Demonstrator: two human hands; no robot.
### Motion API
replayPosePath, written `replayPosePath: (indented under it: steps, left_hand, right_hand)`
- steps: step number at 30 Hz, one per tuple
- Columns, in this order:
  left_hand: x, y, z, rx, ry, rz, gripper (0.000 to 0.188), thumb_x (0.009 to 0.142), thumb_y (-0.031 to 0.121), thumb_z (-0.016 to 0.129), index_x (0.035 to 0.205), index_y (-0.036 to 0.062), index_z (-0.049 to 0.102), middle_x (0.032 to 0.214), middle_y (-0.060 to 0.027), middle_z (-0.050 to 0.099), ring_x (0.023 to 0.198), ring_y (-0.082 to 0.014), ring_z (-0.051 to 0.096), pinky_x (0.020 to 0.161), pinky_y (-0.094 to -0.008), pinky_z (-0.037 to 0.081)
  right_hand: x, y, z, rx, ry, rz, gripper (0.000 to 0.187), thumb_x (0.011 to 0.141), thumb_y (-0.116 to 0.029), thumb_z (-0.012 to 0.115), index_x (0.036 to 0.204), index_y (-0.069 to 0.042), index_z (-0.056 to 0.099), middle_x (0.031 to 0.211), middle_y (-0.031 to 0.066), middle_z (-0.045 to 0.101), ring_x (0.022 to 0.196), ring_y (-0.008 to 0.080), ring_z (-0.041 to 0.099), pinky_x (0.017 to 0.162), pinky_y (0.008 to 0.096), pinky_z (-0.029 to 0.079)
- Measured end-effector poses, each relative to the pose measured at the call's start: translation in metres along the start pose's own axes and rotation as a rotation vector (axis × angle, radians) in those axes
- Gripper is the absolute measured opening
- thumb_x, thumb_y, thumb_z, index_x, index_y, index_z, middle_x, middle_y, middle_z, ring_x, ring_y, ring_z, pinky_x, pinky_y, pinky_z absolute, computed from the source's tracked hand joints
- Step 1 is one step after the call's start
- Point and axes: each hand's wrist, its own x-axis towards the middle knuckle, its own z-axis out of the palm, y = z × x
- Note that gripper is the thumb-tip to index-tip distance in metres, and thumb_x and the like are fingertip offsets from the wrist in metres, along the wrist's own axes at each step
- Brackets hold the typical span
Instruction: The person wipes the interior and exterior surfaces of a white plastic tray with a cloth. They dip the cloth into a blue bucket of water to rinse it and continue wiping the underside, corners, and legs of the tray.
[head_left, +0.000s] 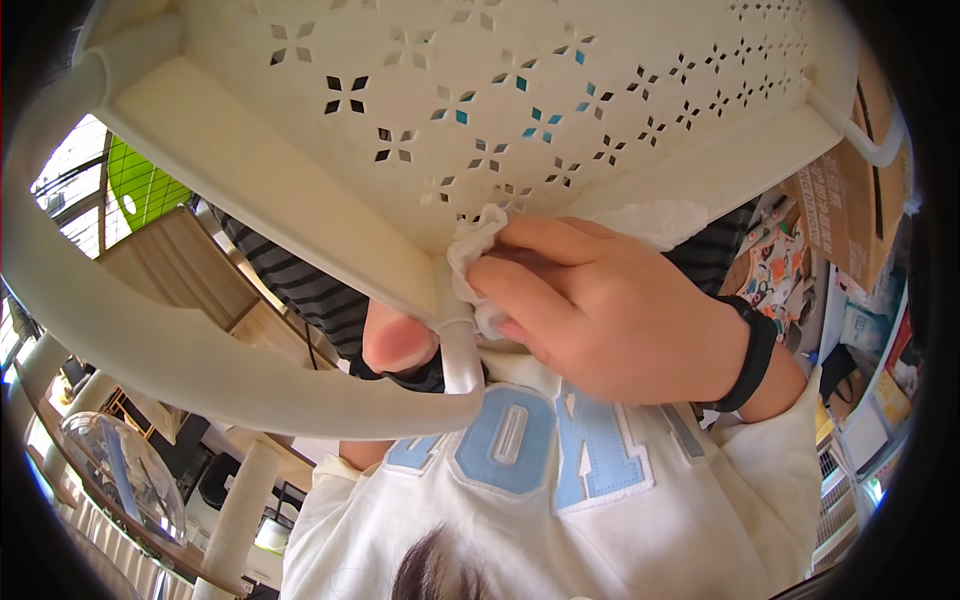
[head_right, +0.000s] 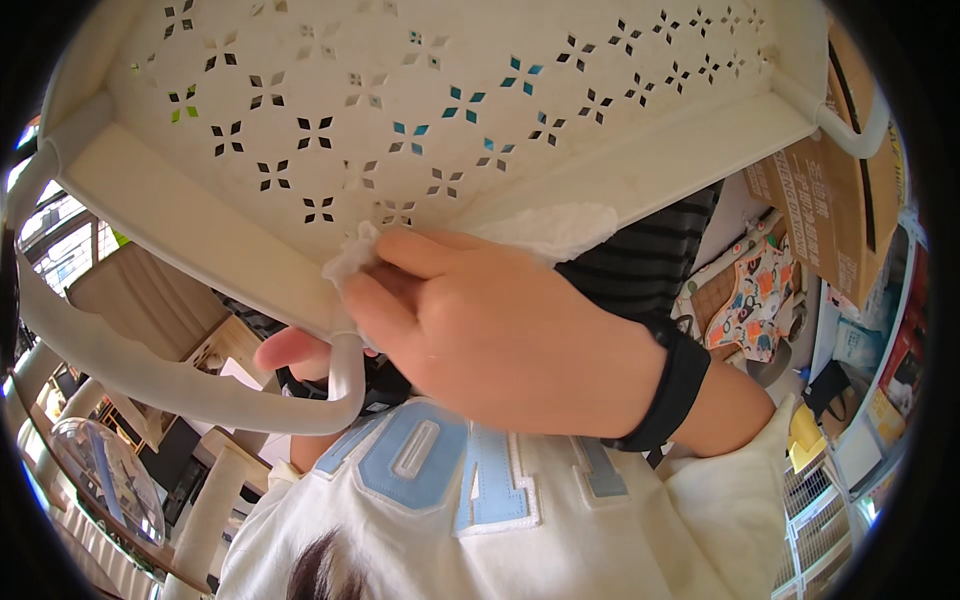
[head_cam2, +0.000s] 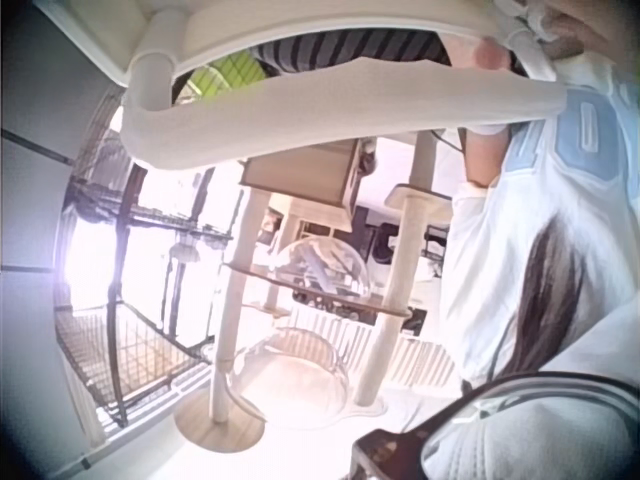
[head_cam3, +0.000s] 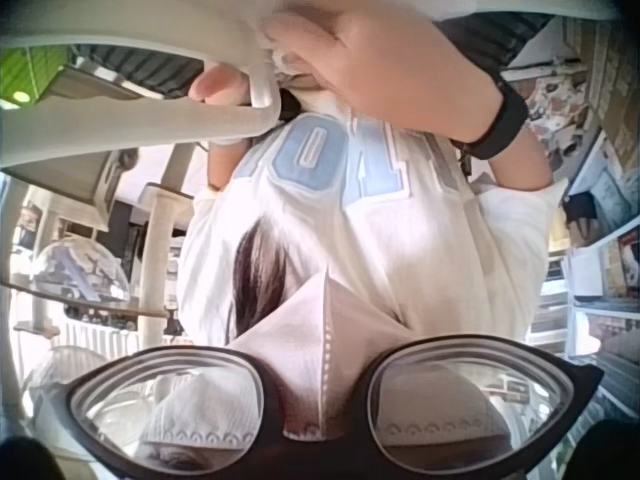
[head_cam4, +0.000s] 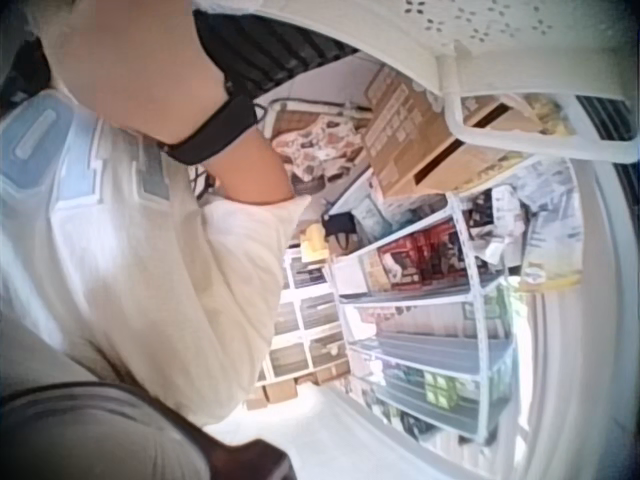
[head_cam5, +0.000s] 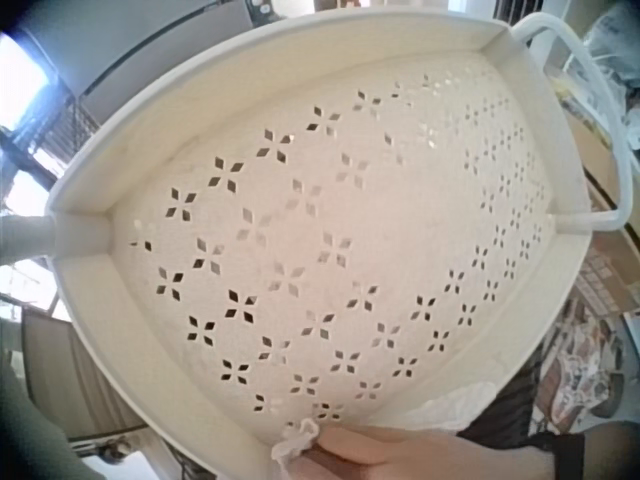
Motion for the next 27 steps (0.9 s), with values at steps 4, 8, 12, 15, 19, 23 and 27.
replayPosePath:
  steps: [4, 8, 12, 15, 19, 23, 27]
  left_hand:
    - [-0.003, 0.000, -0.001, 0.001, 0.025, -0.003, 0.092, 0.064, 0.074, 0.059, 0.115, -0.0018, 0.050, 0.093, -0.0064, 0.060, 0.080, -0.0145, 0.056, 0.071, -0.0268, 0.045]
    - [-0.005, 0.001, -0.002, 0.005, 0.047, -0.011, 0.092, 0.064, 0.074, 0.059, 0.115, -0.0018, 0.050, 0.094, -0.0065, 0.059, 0.080, -0.0147, 0.056, 0.071, -0.0271, 0.045]
    - [-0.006, 0.002, -0.004, 0.006, 0.062, -0.026, 0.091, 0.064, 0.074, 0.059, 0.115, -0.0019, 0.050, 0.094, -0.0066, 0.059, 0.081, -0.0148, 0.056, 0.072, -0.0274, 0.045]
    - [-0.007, 0.002, -0.005, 0.003, 0.079, -0.031, 0.091, 0.064, 0.073, 0.060, 0.115, -0.0019, 0.051, 0.095, -0.0067, 0.059, 0.082, -0.0150, 0.056, 0.072, -0.0276, 0.045]
    - [-0.008, 0.002, -0.006, -0.006, 0.100, -0.031, 0.091, 0.065, 0.073, 0.060, 0.115, -0.0019, 0.051, 0.095, -0.0068, 0.059, 0.082, -0.0152, 0.056, 0.073, -0.0280, 0.045]
    - [-0.013, 0.001, -0.008, -0.014, 0.128, -0.035, 0.090, 0.065, 0.073, 0.060, 0.114, -0.0020, 0.051, 0.096, -0.0069, 0.059, 0.083, -0.0154, 0.056, 0.073, -0.0283, 0.045]
    - [-0.017, 0.003, -0.011, -0.013, 0.144, -0.045, 0.090, 0.065, 0.072, 0.061, 0.114, -0.0020, 0.051, 0.097, -0.0071, 0.059, 0.084, -0.0156, 0.056, 0.074, -0.0286, 0.045]
  right_hand:
    - [-0.005, 0.006, -0.004, 0.013, -0.016, 0.001, 0.036, 0.068, -0.002, 0.068, 0.101, -0.002, 0.055, 0.090, 0.0134, 0.055, 0.080, 0.0308, 0.057, 0.069, 0.0373, 0.047]
    - [0.006, 0.004, -0.004, 0.156, 0.055, 0.033, 0.036, 0.068, 0.001, 0.065, 0.102, -0.002, 0.054, 0.088, 0.0136, 0.055, 0.078, 0.0313, 0.056, 0.069, 0.0377, 0.047]
    - [0.014, 0.001, 0.010, 0.110, 0.104, 0.044, 0.033, 0.069, 0.005, 0.061, 0.101, -0.002, 0.053, 0.086, 0.0137, 0.054, 0.071, 0.0311, 0.055, 0.065, 0.0375, 0.045]
    - [0.012, -0.005, 0.007, 0.023, 0.111, 0.101, 0.032, 0.070, 0.005, 0.060, 0.100, -0.002, 0.053, 0.084, 0.0133, 0.052, 0.069, 0.0307, 0.054, 0.062, 0.0371, 0.044]
    - [0.004, 0.000, 0.002, 0.089, 0.090, 0.187, 0.032, 0.071, 0.006, 0.059, 0.100, -0.004, 0.053, 0.083, 0.0130, 0.050, 0.069, 0.0301, 0.054, 0.059, 0.0371, 0.044]
    - [0.009, 0.000, -0.003, 0.130, 0.054, 0.163, 0.033, 0.071, 0.006, 0.060, 0.101, -0.005, 0.053, 0.084, 0.0132, 0.050, 0.068, 0.0302, 0.054, 0.059, 0.0369, 0.044]
    - [0.011, -0.001, 0.005, -0.033, 0.031, 0.111, 0.028, 0.072, 0.001, 0.059, 0.099, -0.004, 0.056, 0.079, 0.0110, 0.052, 0.069, 0.0279, 0.054, 0.060, 0.0355, 0.045]
